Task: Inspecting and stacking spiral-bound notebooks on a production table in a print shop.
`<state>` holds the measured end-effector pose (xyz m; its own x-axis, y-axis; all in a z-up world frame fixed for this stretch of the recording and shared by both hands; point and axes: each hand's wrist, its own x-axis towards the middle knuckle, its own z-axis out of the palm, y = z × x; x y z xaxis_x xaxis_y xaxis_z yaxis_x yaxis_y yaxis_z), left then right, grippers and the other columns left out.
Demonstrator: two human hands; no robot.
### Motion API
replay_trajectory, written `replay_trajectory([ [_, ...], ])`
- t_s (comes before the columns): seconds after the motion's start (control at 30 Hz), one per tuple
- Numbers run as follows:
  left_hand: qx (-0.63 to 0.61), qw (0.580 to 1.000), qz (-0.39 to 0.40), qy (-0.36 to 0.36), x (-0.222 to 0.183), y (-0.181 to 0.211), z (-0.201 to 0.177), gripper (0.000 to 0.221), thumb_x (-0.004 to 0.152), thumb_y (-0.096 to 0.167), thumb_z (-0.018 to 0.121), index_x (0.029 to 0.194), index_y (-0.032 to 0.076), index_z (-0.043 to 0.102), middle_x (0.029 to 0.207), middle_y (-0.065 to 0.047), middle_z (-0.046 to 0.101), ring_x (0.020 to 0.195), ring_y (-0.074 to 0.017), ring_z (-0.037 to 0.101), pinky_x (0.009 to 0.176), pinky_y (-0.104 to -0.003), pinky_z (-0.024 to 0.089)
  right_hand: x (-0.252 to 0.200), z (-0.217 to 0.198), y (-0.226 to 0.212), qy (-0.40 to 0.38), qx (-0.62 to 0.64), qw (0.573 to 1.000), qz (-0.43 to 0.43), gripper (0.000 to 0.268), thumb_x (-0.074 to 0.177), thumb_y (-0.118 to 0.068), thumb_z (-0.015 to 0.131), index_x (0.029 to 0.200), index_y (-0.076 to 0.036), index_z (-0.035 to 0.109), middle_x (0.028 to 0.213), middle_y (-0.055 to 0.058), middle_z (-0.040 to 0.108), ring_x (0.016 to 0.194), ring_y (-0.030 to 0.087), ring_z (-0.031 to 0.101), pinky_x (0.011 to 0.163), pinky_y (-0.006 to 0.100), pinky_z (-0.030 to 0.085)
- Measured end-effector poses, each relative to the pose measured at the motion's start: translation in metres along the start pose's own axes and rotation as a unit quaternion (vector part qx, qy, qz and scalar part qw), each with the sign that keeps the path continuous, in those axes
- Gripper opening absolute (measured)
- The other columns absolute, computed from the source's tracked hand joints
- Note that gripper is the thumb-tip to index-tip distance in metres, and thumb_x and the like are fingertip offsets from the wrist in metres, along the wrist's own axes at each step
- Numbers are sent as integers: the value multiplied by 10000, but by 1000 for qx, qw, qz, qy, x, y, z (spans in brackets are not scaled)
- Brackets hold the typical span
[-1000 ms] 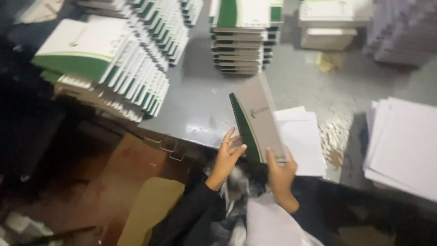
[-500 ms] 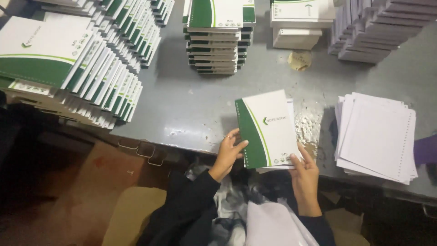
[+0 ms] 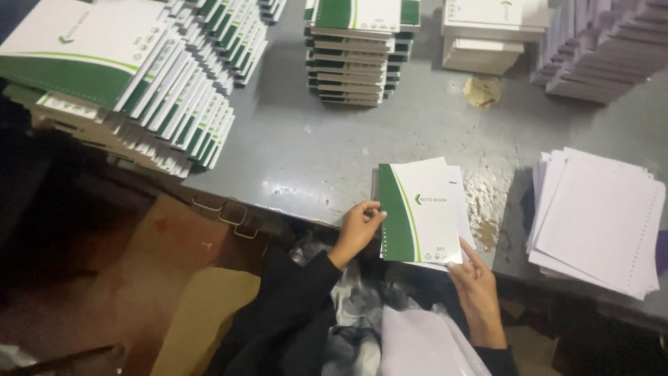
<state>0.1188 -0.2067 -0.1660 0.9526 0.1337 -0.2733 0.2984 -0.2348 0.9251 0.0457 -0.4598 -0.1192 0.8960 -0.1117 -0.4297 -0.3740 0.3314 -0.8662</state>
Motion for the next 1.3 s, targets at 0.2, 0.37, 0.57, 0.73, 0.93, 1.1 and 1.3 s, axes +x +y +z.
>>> replay_trajectory([
  [0.2, -89, 994, -50, -45, -2, 19, 4, 377, 922, 306, 697, 1248, 125, 642, 731, 23, 581, 663, -103, 574, 649, -256, 494, 21, -39, 9, -27, -45, 998, -21, 825, 798, 35, 686, 1574, 59, 408, 1258, 174, 649, 1100, 179, 582, 940, 260, 440],
  [0.37, -164, 985, -55, -23, 9, 5, 14, 325, 926, 208, 682, 1202, 56, 600, 1146, -93, 677, 784, -138, 649, 571, -246, 526, 15, -24, -12, 4, -51, 998, 45, 779, 807, 95, 634, 1552, 6, 426, 1423, 265, 578, 1243, 294, 596, 1052, 341, 468],
  [0.57, -201, 979, -34, -12, 1, 7, 10, 337, 927, 208, 705, 1209, 45, 616, 1069, -96, 691, 823, -149, 663, 583, -250, 533, 25, -35, 3, 6, -60, 997, 52, 753, 797, 67, 662, 1520, -55, 493, 1472, 317, 528, 1344, 276, 556, 1024, 297, 466],
  [0.73, -226, 973, -48, -4, 13, -11, 16, 404, 914, 151, 709, 1270, -12, 612, 977, -134, 721, 708, -148, 668, 569, -242, 559, 4, -9, -15, 51, -70, 995, 45, 738, 786, 5, 697, 1499, -69, 519, 1453, 332, 537, 1353, 287, 559, 1046, 314, 476],
  [0.93, -234, 969, -79, -3, 17, -21, 16, 478, 931, 129, 689, 1379, -2, 585, 1219, -169, 712, 889, -184, 705, 661, -265, 618, 5, -7, -10, 67, -118, 990, 25, 820, 785, -40, 713, 1551, -28, 419, 1464, 310, 527, 1330, 313, 568, 1045, 363, 493],
  [1.1, -247, 964, -99, -13, 11, -6, 8, 484, 919, 130, 715, 1380, 14, 626, 1192, -99, 723, 782, -110, 649, 661, -212, 551, -2, 4, -19, 57, -77, 995, 4, 672, 847, 104, 636, 1500, 2, 511, 1270, 232, 675, 1175, 269, 663, 966, 341, 538],
  [1.3, -258, 962, -63, -67, 18, -19, 13, 456, 860, 163, 764, 1293, 36, 704, 1215, -79, 743, 1121, -140, 677, 1033, -257, 501, -8, 15, -22, 41, -51, 997, -32, 641, 848, -53, 680, 1473, -12, 541, 1306, 226, 669, 1137, 266, 670, 934, 396, 567],
])
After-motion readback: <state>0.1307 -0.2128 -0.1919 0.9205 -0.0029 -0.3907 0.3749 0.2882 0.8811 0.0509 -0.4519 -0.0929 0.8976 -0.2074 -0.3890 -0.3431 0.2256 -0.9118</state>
